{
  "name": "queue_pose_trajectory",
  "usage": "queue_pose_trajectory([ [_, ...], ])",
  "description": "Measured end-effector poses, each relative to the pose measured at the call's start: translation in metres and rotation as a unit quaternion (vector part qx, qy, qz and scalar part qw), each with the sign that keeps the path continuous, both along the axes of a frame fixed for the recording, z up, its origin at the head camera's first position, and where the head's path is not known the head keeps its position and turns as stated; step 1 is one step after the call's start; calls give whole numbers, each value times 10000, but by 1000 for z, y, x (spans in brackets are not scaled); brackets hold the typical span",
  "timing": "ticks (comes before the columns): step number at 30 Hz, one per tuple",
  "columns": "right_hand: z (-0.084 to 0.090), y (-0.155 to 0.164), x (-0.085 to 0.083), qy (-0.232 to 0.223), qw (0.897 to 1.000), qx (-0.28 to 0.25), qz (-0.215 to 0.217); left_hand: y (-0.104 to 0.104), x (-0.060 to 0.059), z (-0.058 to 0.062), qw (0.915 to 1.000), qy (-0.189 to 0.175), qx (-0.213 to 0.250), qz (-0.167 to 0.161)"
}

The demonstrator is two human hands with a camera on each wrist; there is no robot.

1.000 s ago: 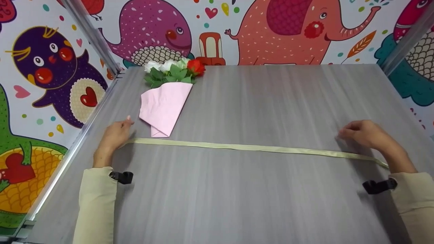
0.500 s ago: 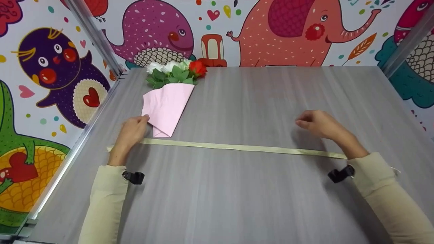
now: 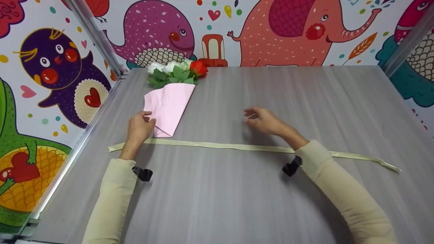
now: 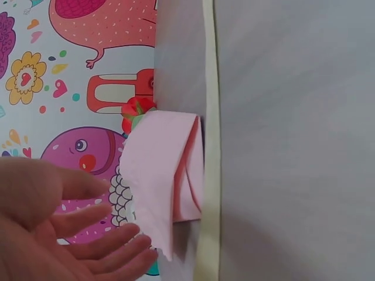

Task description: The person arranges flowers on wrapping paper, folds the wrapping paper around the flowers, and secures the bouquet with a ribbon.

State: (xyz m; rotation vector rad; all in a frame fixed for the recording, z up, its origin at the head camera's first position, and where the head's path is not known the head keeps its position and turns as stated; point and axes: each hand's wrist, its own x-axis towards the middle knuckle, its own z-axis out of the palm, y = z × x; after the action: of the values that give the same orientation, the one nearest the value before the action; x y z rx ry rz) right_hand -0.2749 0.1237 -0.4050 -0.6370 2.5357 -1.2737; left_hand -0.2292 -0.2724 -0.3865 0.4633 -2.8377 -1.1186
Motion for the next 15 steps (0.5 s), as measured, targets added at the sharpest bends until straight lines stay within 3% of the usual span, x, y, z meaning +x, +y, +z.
queue_pose_trajectory([
  [7,-8,-54,-8,-1100,9890,-991,-18,6,-9,-1,9995,294,50,-75],
  [15,-23,-116,-3,-2223,9511,-2115,-358,5,-26,-12,9977,204,590,256],
])
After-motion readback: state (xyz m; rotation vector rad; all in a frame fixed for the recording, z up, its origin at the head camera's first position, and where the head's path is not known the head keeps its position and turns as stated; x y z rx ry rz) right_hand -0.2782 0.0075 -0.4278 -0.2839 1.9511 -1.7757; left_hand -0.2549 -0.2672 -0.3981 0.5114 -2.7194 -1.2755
